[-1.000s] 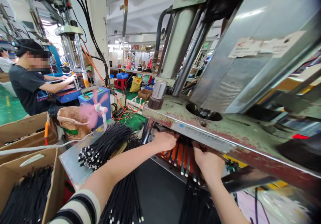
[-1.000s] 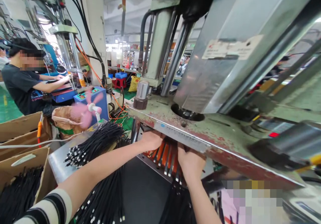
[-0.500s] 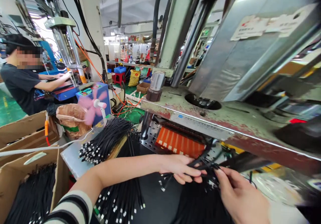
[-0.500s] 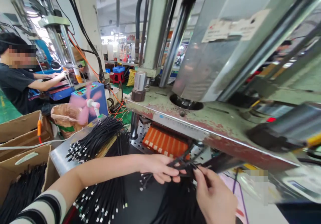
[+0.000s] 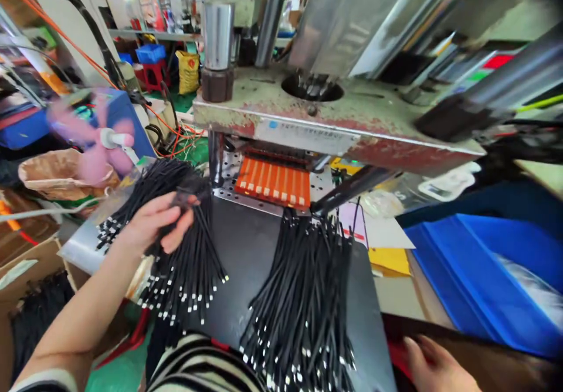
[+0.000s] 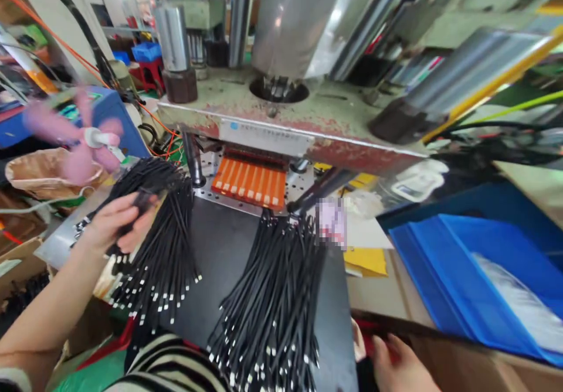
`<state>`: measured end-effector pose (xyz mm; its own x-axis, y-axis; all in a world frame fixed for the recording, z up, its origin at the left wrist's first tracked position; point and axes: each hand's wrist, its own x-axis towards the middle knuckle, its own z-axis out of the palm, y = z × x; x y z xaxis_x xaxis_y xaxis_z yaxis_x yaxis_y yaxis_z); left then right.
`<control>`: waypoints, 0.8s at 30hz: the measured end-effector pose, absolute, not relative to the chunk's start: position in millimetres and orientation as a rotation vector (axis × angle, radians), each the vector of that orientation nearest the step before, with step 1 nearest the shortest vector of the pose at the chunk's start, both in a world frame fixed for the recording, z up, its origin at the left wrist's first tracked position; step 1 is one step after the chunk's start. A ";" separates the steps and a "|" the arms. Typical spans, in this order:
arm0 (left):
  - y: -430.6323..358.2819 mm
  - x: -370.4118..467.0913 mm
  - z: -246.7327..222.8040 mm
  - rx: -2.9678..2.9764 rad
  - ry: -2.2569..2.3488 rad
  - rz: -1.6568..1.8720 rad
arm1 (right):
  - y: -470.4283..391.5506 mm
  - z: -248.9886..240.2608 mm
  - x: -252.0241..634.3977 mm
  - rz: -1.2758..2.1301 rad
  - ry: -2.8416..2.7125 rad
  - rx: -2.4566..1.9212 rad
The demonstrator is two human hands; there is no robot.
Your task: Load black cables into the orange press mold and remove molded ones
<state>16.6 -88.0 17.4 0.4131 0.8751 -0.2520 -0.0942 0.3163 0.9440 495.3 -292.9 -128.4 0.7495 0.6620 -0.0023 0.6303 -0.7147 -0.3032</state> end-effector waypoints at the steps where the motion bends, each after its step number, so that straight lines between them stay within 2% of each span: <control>1: -87.1 4.8 20.5 1.086 1.016 0.870 | -288.2 -124.4 490.4 0.178 -0.938 -2.686; 4: -79.2 -25.4 30.8 1.257 1.209 1.094 | -249.4 -102.9 453.4 0.113 -1.051 -2.509; 7: -65.5 -46.2 34.7 1.695 1.650 1.061 | -196.0 -80.2 380.0 0.360 -1.602 -2.071; 10: -55.5 -54.2 22.6 2.065 2.217 0.728 | -156.2 -71.7 293.9 0.703 -2.105 -1.718; 13: -54.7 -50.6 -2.1 2.248 2.505 0.153 | -135.2 -75.4 230.1 0.731 -2.330 -1.646; 15: -57.4 -45.9 -17.0 2.323 2.512 -0.073 | -126.9 -78.7 207.2 0.716 -2.353 -1.691; 17: -61.0 -41.4 -25.1 2.386 2.497 -0.066 | -120.8 -80.0 196.8 0.742 -2.317 -1.759; 20: -70.3 -32.3 -27.0 2.491 2.411 0.175 | -113.9 -78.8 193.7 0.823 -2.229 -1.853; 24: -94.7 -8.2 -36.6 2.292 1.809 0.533 | -109.5 -76.3 202.2 0.943 -2.098 -1.840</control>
<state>-8.2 -94.7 -36.6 0.1988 0.9651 0.1705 0.9032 -0.2479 0.3504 202.2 -109.5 -76.3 -0.2084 0.9436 -0.2574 0.8189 0.0244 -0.5734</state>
